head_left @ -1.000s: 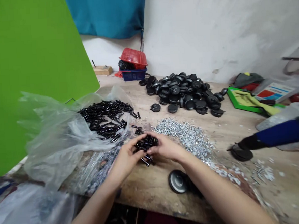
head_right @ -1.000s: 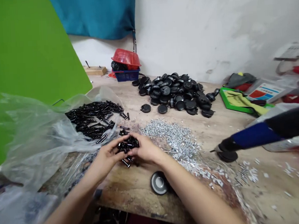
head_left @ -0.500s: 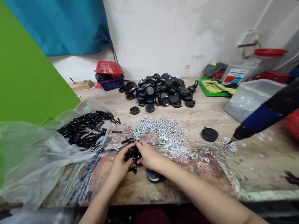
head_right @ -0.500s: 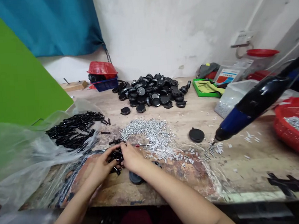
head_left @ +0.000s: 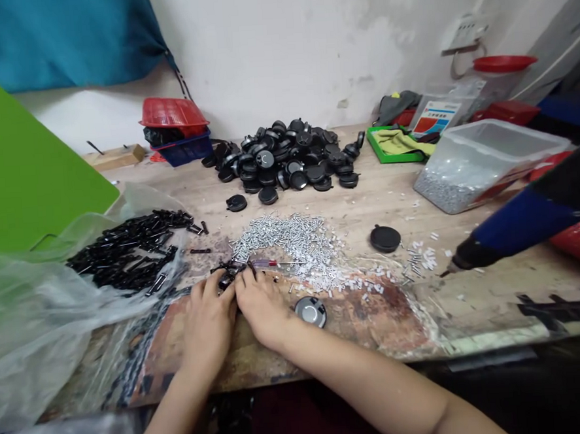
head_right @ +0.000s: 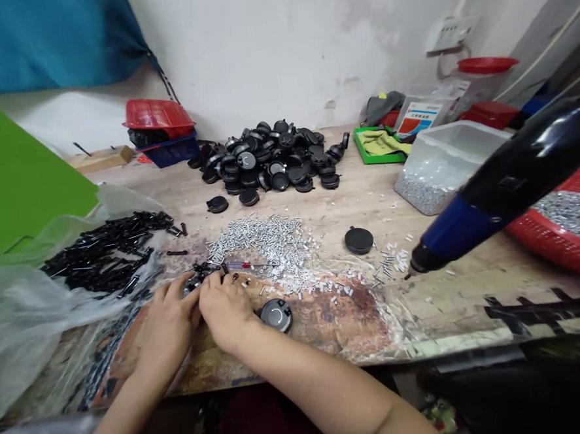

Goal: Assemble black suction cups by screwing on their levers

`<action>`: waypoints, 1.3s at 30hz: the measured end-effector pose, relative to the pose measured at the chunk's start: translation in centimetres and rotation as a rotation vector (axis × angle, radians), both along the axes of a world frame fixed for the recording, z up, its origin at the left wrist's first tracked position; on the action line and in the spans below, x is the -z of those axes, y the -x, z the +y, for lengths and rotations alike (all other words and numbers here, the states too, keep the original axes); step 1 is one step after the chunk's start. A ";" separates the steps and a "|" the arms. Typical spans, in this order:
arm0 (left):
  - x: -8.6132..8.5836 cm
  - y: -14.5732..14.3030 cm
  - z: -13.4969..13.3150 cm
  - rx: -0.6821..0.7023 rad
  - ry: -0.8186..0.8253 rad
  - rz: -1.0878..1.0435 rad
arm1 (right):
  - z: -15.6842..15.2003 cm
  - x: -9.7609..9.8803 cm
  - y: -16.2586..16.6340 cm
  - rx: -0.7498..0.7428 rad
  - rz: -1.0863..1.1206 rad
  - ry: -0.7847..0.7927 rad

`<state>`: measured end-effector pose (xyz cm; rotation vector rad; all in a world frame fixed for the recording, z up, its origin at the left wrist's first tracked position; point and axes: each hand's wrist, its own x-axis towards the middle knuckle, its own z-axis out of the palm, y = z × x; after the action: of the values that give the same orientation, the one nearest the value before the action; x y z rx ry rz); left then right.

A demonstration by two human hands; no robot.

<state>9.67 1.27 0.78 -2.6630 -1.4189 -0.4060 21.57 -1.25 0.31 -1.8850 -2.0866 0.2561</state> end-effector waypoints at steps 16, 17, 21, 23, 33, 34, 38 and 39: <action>1.7 -0.1 0.4 0.150 0.183 -0.502 | 0.3 0.1 -3.3 -0.072 -0.021 -0.141; 1.7 -0.4 0.3 0.144 0.216 -0.531 | 0.4 0.3 -3.5 -0.068 -0.007 -0.135; 2.2 -1.1 0.3 0.118 0.264 -0.555 | 0.9 1.2 -4.3 -0.078 0.065 -0.106; 2.5 -1.3 0.5 0.105 0.256 -0.566 | 1.1 1.7 -4.8 -0.085 0.109 -0.093; 2.6 -1.4 0.4 -0.009 0.184 -0.707 | 1.0 1.5 -5.9 -0.089 0.354 -0.078; 2.4 -1.4 0.3 -0.018 0.177 -0.721 | 0.9 1.2 -5.9 -0.084 0.392 -0.082; 1.3 -1.7 0.0 -0.015 0.199 -0.770 | 0.9 0.1 -6.0 -0.067 0.583 -0.080; 1.0 -1.9 0.0 -0.004 0.202 -0.767 | 1.0 -0.1 -6.2 -0.065 0.632 -0.076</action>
<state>11.55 1.25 -0.23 -2.7809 -1.6923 -1.4765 27.80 -0.25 0.44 -1.4395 -1.6909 0.6767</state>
